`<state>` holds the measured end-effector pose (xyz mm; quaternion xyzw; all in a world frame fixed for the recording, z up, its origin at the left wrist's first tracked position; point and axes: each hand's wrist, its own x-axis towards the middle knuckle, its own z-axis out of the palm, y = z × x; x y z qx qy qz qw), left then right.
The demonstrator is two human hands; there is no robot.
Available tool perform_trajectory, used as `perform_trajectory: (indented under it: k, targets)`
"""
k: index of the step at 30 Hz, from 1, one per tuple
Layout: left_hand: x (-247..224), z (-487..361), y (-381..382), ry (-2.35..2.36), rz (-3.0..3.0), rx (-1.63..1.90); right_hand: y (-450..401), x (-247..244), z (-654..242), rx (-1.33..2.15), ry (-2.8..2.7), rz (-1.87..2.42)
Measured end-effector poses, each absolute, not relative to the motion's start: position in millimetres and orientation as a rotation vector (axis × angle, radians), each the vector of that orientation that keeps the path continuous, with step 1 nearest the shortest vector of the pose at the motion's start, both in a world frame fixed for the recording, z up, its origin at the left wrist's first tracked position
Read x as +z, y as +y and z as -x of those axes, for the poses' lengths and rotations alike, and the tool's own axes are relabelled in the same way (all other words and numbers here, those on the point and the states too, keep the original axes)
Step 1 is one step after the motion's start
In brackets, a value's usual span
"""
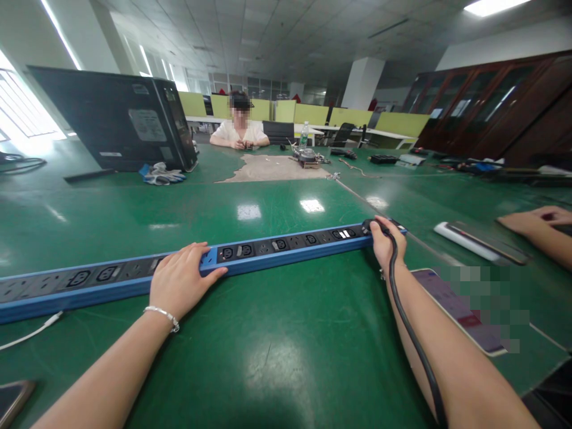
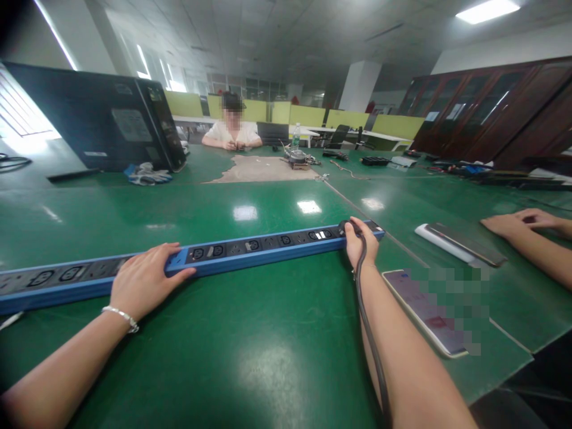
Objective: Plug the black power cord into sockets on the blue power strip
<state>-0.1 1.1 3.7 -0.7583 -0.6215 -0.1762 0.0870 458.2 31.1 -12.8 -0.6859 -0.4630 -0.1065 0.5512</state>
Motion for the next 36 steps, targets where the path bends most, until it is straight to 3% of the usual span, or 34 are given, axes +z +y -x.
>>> perform_trajectory:
  k: [36]
  targets:
    - [4.1,0.1,1.4,-1.848,2.272,-0.544,30.0,-10.4,-459.7,-0.25,-1.12,1.715]
